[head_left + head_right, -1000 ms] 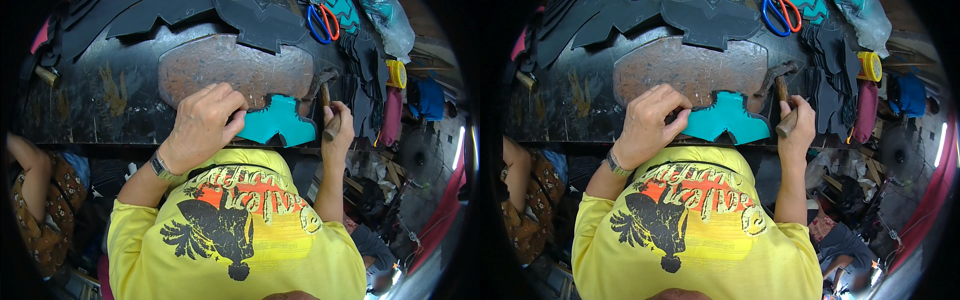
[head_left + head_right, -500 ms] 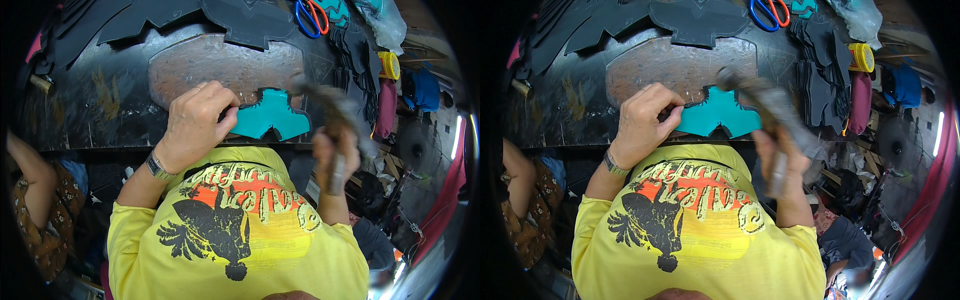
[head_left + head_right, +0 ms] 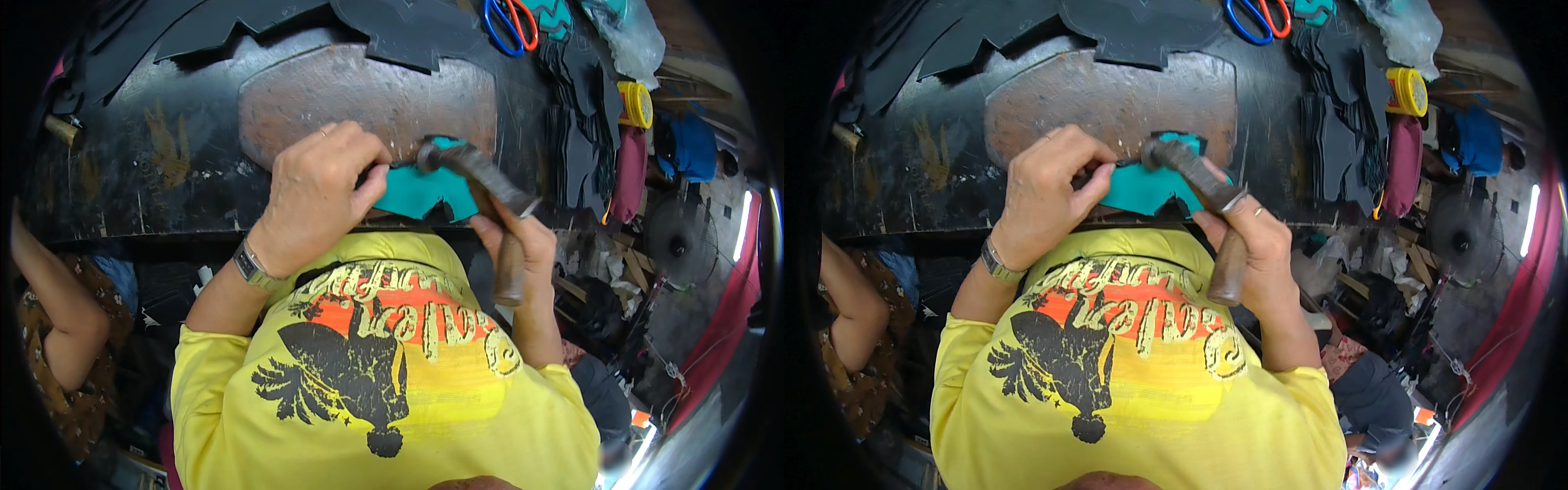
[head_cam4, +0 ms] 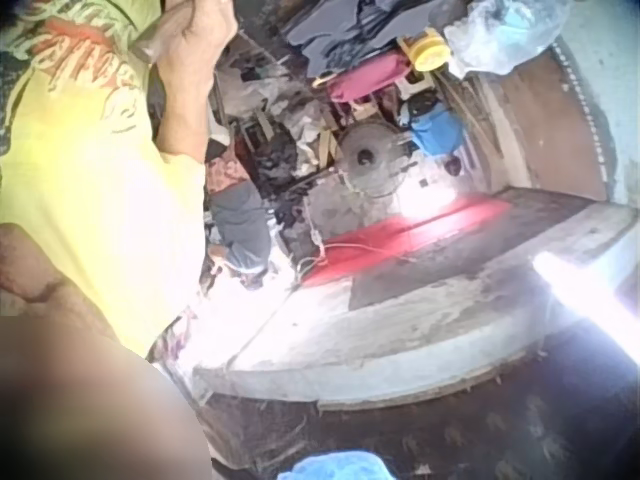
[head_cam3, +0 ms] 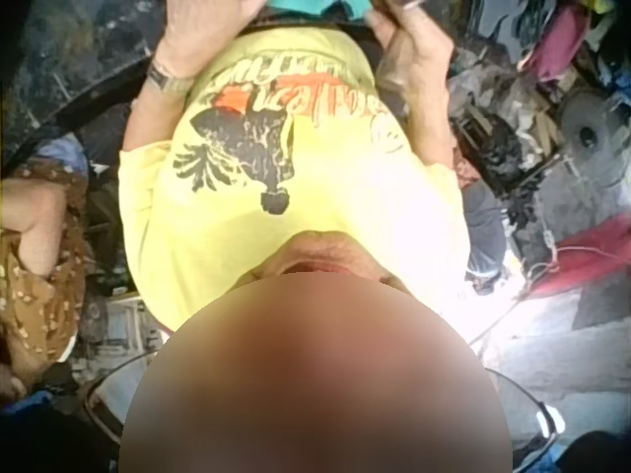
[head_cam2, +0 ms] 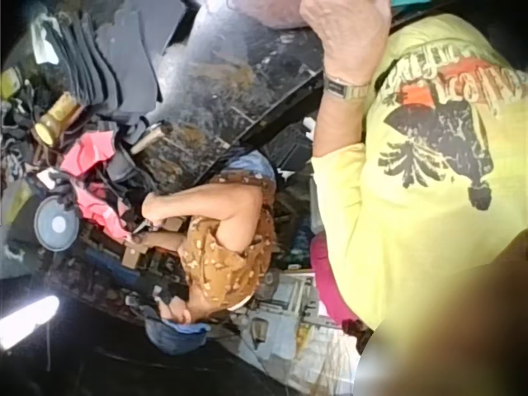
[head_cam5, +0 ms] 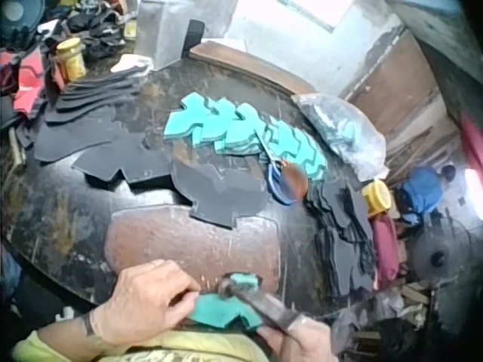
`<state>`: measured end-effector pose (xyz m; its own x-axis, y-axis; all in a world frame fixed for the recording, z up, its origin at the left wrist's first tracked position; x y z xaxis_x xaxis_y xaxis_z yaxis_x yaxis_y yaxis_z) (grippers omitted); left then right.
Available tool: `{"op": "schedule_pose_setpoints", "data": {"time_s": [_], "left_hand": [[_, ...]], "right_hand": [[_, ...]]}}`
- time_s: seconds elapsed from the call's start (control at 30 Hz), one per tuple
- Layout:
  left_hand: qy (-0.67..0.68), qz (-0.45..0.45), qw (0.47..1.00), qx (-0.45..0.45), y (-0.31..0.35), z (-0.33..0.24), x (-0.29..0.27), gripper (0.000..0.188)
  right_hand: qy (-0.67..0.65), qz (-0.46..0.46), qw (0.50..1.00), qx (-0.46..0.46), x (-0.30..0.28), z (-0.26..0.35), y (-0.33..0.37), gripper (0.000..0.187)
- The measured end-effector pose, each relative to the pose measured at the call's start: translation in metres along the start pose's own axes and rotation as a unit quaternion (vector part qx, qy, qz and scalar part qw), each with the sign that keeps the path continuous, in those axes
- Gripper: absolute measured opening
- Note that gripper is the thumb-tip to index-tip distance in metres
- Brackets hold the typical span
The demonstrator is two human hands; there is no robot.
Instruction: The person cuts black rubber pieces with scissors, then uses a hammer and a small metal tool to punch holes in green rubber pieces. The person repeatedly picks up pieces, cuts them, and punches holes, placing finished pieces on the table.
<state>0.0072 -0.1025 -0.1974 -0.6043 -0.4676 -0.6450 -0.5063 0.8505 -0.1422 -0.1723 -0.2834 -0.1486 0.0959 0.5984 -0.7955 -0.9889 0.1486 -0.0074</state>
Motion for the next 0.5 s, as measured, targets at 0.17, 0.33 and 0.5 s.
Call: {"op": "schedule_pose_setpoints", "data": {"time_s": [0.17,0.33,0.5], "left_hand": [[0.003,0.008,1.000,-0.005,0.000,-0.001,0.000,0.010],[-0.002,0.013,1.000,-0.013,0.001,-0.002,0.000,0.009],[-0.015,-0.005,1.000,-0.004,0.002,-0.004,0.002,0.010]], "right_hand": [[-0.164,-0.109,0.980,-0.023,0.006,-0.003,0.007,0.038],[-0.411,-0.057,0.899,0.142,0.016,-0.038,0.009,0.045],[-0.155,-0.159,0.973,0.067,-0.008,-0.092,-0.012,0.039]]}}
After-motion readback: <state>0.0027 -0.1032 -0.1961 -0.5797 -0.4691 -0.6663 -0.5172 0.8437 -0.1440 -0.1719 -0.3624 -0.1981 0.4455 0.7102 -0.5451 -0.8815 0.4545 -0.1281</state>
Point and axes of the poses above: each hand's wrist, its own y-axis away from the middle knuckle, its own x-axis out of the palm, z = x × y, the point moved 1 cm from there along -y, towards the middle knuckle, and after that the axes turned 13 degrees about z, right-handed, at the moved point
